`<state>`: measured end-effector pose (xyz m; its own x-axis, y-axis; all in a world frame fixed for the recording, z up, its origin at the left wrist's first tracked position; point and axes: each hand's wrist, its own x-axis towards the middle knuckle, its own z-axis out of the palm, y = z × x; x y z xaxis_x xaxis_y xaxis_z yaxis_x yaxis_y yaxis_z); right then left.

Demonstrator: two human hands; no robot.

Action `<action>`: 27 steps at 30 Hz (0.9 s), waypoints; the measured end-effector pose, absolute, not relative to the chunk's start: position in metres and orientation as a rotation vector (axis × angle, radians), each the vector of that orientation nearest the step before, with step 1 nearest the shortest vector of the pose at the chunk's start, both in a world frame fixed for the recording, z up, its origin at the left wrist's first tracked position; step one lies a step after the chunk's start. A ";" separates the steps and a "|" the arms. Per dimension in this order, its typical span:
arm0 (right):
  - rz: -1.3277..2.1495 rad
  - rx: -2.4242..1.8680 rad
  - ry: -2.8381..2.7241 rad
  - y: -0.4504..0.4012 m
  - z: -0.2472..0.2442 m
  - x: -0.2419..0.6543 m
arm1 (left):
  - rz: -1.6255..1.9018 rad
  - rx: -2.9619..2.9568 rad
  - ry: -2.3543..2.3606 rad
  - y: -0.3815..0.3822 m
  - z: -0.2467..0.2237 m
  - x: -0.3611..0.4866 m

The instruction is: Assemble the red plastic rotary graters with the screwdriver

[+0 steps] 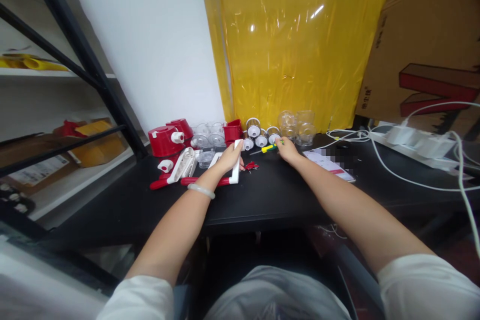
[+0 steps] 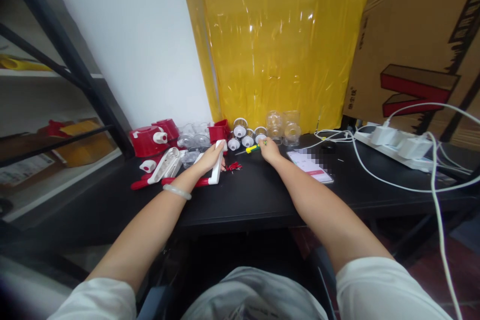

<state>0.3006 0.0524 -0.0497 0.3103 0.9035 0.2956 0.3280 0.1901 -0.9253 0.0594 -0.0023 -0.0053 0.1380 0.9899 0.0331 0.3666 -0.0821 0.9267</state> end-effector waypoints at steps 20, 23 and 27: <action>0.358 -1.147 -1.681 0.025 -0.034 0.284 | 1.024 1.608 1.292 -0.018 0.002 0.070; 0.645 -0.919 -1.738 0.011 -0.024 0.259 | 1.072 1.733 1.305 -0.025 0.003 0.074; 1.191 -0.795 -1.585 -0.002 -0.022 0.236 | 1.147 2.022 1.414 -0.036 0.005 0.078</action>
<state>0.2362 -0.0018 -0.0218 -0.3229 0.8948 0.3084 -0.0468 0.3104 -0.9494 0.0781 -0.0356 0.0047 0.1436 0.9110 0.3866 0.5664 -0.3960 0.7227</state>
